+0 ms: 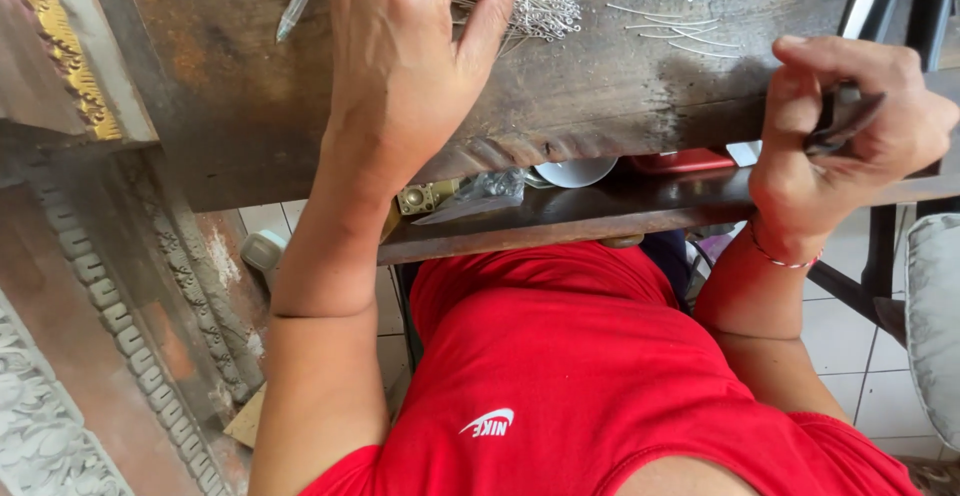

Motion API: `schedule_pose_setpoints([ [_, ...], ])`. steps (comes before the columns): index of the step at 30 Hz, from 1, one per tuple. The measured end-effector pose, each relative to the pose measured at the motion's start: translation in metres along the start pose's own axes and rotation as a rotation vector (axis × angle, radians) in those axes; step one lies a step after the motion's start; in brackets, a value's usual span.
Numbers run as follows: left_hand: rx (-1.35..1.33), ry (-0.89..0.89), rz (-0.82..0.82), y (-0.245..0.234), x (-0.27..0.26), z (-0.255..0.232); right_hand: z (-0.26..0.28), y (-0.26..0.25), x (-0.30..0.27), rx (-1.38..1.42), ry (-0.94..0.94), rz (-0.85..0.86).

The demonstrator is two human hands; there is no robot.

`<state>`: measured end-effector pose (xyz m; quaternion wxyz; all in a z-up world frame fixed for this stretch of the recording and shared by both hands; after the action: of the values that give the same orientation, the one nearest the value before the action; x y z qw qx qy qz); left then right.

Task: Bending the ends of small silver pins into loops using pliers at a jewelry workbench

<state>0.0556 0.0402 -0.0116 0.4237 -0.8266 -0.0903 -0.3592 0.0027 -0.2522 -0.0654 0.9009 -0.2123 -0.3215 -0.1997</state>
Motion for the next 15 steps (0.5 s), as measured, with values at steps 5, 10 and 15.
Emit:
schedule_pose_setpoints([
  [5,-0.004,0.076,0.014,0.013,-0.002,0.002,0.008,0.0,0.004,0.061,0.101,-0.109],
  [10,-0.148,0.117,0.159,0.033,-0.001,-0.023,-0.007,-0.013,0.003,0.283,0.182,-0.034],
  [15,-0.145,0.186,0.281,0.054,0.003,-0.041,-0.013,-0.031,0.015,0.322,0.087,0.322],
])
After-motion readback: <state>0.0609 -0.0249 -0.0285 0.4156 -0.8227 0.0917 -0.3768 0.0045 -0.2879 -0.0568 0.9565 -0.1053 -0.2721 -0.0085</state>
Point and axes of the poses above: each hand's wrist, its own x-axis towards the middle knuckle, its own y-axis out of the palm, z = x × y, the point moved 2 cm from there along x, towards the middle knuckle, and after that the axes turned 15 degrees about -z, right-handed, at the moved point
